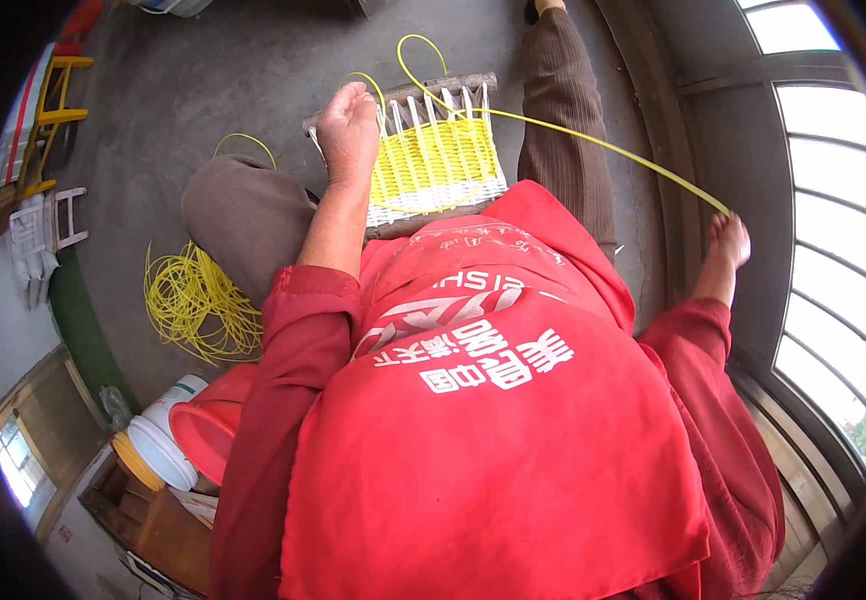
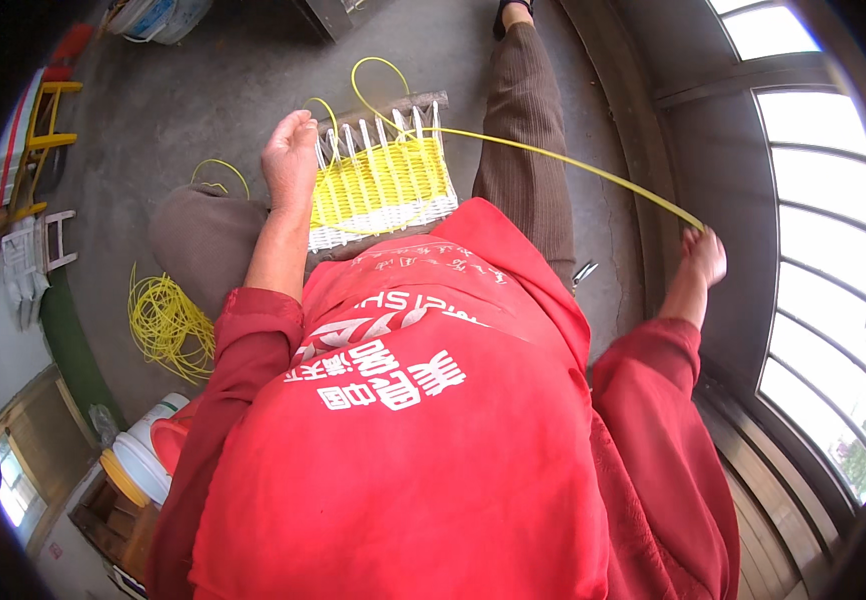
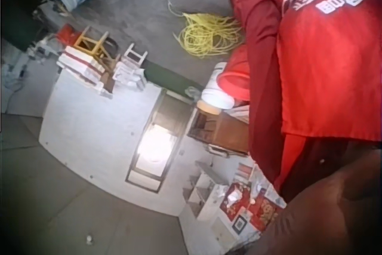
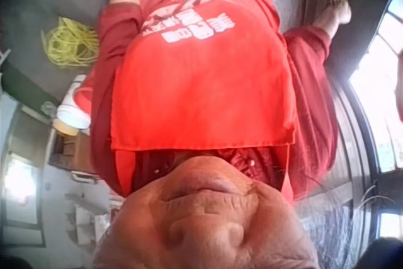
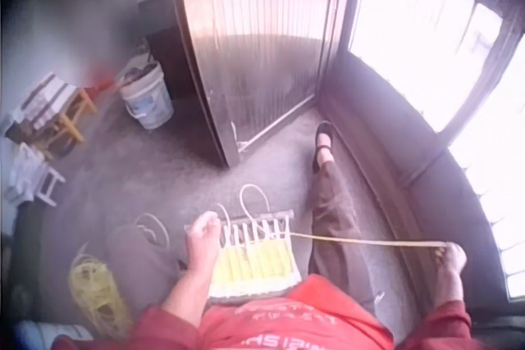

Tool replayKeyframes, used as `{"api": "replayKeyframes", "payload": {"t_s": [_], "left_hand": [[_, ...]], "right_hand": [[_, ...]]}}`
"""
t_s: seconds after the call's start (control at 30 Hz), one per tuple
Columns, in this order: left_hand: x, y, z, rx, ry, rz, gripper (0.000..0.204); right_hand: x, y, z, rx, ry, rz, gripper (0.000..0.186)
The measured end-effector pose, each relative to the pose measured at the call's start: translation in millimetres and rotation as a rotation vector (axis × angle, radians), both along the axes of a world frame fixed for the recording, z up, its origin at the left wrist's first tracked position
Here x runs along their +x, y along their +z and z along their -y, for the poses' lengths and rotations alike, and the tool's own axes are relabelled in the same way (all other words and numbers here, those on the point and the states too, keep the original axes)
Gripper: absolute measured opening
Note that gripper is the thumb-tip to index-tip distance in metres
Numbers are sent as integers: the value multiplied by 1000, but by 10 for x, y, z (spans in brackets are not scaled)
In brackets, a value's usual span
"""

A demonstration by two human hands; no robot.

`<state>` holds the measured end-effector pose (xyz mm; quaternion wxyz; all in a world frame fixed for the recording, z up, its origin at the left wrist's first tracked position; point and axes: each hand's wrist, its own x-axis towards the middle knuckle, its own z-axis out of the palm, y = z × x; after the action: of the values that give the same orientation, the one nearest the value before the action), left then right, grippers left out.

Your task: The person sits on the floor and weaves yellow plastic strips through a white basket frame. They repeatedly pull the strip through the frame's slots and tighten it by hand to build up the basket wall.

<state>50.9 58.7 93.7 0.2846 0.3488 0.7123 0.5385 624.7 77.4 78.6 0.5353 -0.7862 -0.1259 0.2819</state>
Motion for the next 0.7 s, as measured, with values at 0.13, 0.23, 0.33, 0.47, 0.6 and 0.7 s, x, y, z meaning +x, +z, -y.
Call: {"api": "replayKeyframes", "payload": {"t_s": [0.13,0.23,0.33,0.47,0.6,0.7], "left_hand": [[-34,-83,-28,-93,-52,-11,29],[-2,-200,68,-191,-143,-55,29],[304,-304,101,-151,-457,-91,29],[486,-521,98,-62,-506,-248,33],[602,-395,-20,-272,-574,-380,41],[653,-338,-86,-274,-599,-512,42]], "right_hand": [[1200,-627,1064,-215,-33,66,17],[784,-639,1028,-542,11,163,14],[261,-183,803,-946,496,529,13],[-725,398,62,-594,601,1258,49],[-1883,647,-473,131,883,1083,46],[-2712,335,-590,132,1329,702,44]]}}
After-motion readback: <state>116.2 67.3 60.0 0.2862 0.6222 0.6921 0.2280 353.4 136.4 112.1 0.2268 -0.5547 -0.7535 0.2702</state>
